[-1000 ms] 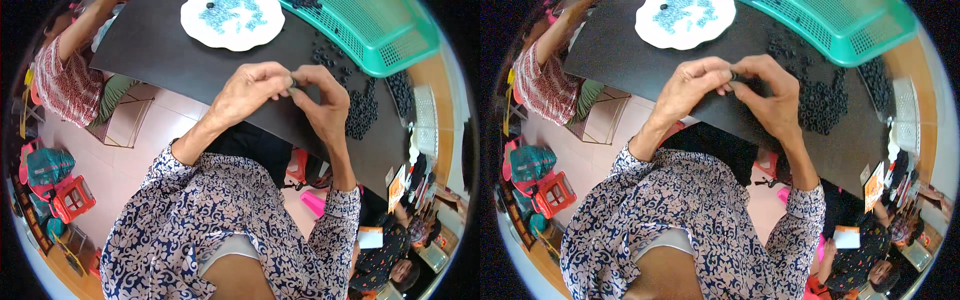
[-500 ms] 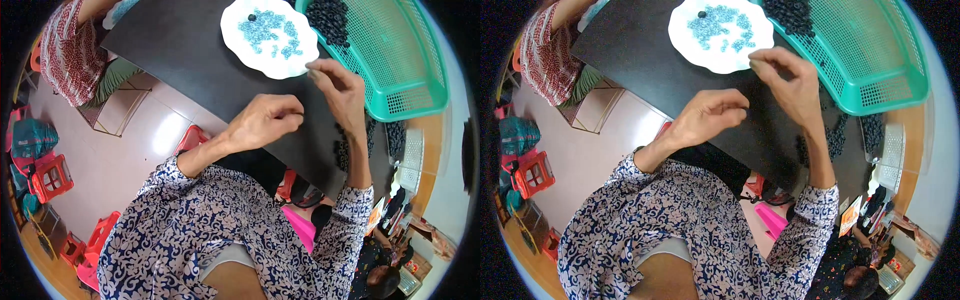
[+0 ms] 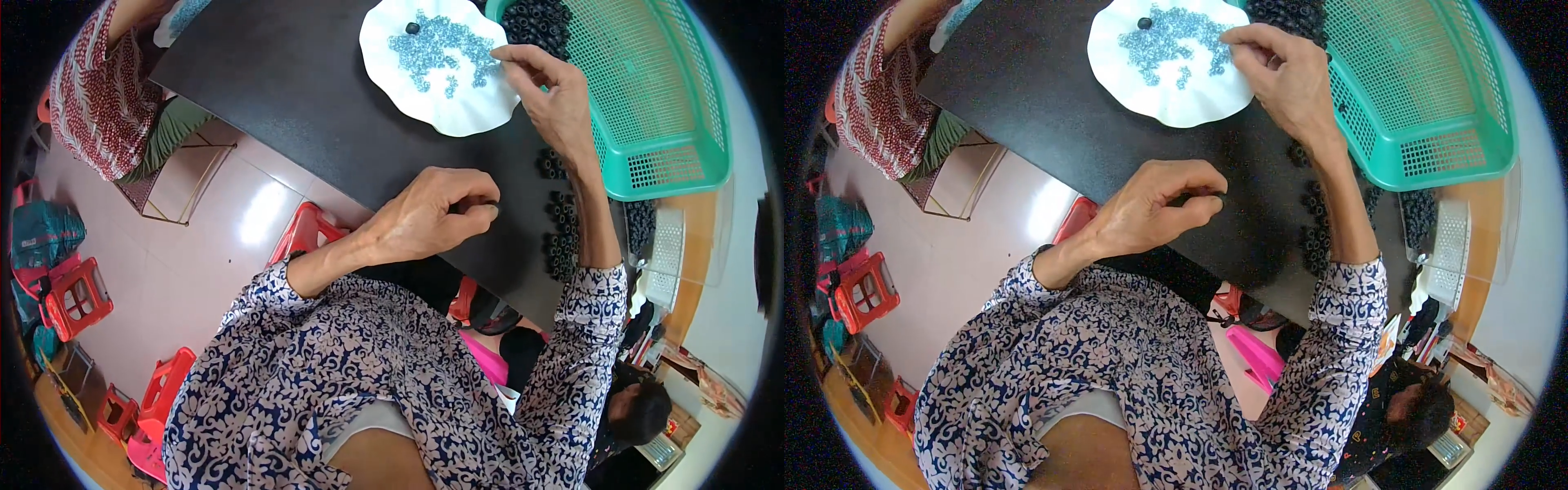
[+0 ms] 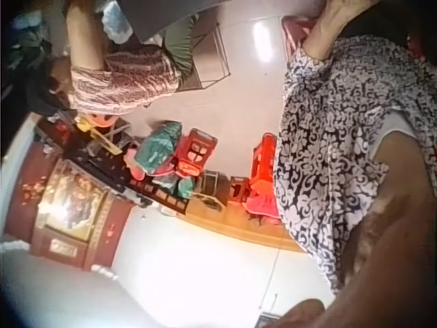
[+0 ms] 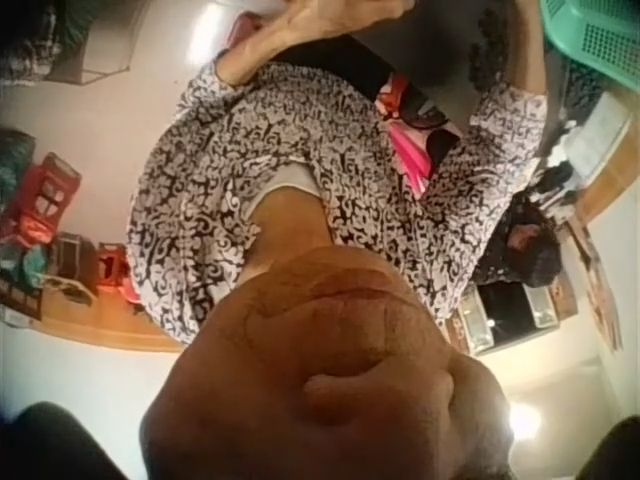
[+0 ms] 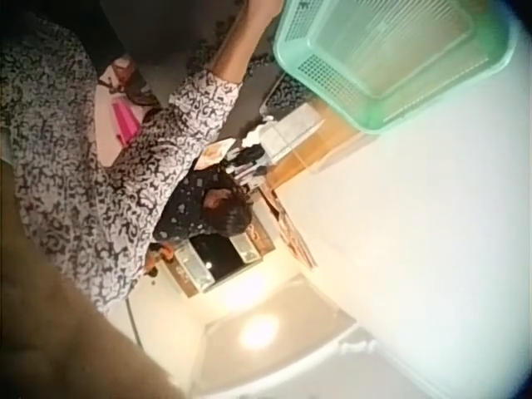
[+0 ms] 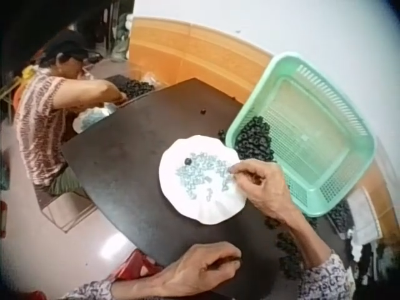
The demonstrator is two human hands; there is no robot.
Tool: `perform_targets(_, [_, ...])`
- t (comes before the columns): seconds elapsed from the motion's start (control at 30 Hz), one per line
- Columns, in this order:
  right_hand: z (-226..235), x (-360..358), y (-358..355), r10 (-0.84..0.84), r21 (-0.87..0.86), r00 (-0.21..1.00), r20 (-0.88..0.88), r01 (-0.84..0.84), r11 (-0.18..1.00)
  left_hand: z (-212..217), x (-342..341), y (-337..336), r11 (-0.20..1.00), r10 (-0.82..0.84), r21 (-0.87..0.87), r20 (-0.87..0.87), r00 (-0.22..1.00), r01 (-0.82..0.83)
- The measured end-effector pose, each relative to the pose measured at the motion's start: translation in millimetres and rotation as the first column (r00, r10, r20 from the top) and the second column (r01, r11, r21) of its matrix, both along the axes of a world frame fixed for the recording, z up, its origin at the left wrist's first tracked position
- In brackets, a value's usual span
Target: Assembling small parts by inserting small blue components into black circular rubber or plastic components.
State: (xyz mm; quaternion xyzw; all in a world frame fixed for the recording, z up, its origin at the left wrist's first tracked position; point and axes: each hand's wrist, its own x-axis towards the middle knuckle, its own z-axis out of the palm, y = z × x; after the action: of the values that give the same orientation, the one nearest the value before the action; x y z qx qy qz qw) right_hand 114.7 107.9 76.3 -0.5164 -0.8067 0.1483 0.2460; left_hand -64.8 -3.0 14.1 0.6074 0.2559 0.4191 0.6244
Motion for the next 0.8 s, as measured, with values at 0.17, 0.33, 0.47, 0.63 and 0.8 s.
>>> perform_targets(0.17, [-7.3, -6.6, 0.4, 0.113, 0.103, 0.992, 0.047, -0.118, 0.988, -2.3, 3.3, 2.4, 0.999, 0.032, 0.038, -0.022, 0.999, -0.031])
perform_targets(0.33, [-21.9, -8.3, 15.6, 0.120, 0.198, 0.975, 0.189, -0.158, 0.967, -2.9, 6.3, 5.8, 0.999, -0.028, 0.027, -0.030, 0.999, 0.029])
perform_targets(0.47, [-32.8, -11.4, 23.2, 0.051, 0.212, 0.953, 0.299, -0.118, 0.970, -2.2, 9.9, 9.2, 0.999, -0.014, 0.051, -0.037, 0.999, 0.016])
perform_targets(0.63, [-34.5, -3.5, 29.1, 0.053, 0.169, 0.954, 0.294, -0.106, 0.980, -0.5, 12.9, 13.7, 0.999, -0.025, 0.026, -0.041, 0.999, 0.026])
perform_targets(0.8, [-27.9, -1.4, 25.2, 0.090, 0.285, 0.983, 0.162, -0.133, 0.949, -0.8, 16.1, 17.1, 1.000, -0.029, 0.011, -0.050, 0.998, 0.029])
